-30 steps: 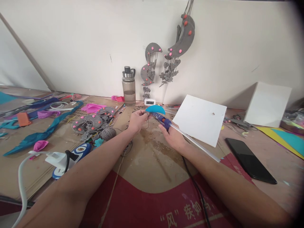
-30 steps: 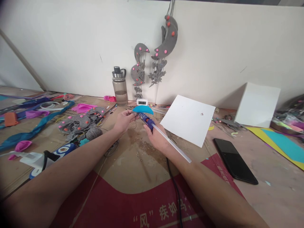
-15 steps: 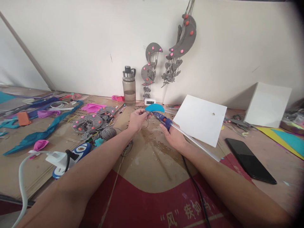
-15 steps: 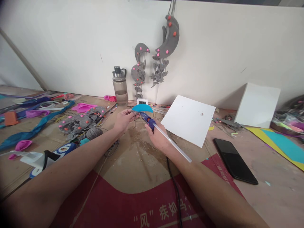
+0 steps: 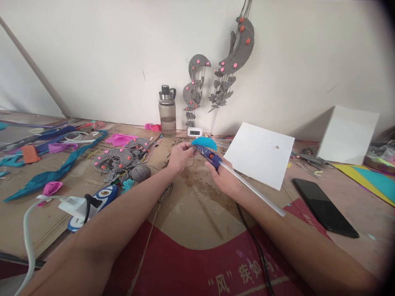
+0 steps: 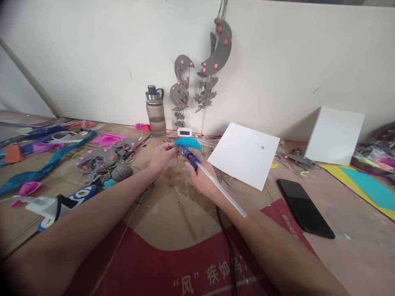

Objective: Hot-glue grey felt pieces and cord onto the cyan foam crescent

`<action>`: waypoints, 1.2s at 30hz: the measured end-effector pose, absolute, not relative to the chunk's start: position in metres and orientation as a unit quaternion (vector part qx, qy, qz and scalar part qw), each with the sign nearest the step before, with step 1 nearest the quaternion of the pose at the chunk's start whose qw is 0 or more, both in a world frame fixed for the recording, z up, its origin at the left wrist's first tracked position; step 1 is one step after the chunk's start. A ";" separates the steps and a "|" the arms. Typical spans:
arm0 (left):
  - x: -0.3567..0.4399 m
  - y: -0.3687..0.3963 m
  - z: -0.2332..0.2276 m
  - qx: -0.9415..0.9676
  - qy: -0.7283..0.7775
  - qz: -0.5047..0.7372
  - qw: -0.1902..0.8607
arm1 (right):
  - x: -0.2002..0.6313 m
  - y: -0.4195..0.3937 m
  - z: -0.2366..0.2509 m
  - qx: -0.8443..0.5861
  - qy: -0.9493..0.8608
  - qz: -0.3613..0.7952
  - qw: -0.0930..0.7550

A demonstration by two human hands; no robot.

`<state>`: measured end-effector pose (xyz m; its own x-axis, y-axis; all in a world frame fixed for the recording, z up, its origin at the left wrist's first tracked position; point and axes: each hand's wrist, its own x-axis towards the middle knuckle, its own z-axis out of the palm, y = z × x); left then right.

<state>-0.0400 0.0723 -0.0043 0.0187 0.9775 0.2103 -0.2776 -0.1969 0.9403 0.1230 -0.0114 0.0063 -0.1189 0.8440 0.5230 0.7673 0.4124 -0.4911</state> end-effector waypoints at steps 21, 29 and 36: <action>-0.049 0.071 0.012 0.470 0.362 0.612 0.524 | 0.127 -0.008 0.003 -0.583 -0.727 0.047 0.361; -0.063 0.080 0.023 0.424 0.299 0.684 0.513 | 0.130 -0.006 0.006 -0.572 -0.751 0.037 0.327; -0.067 0.074 0.052 0.413 0.260 0.724 0.487 | 0.121 -0.011 0.007 -0.565 -0.813 -0.100 0.099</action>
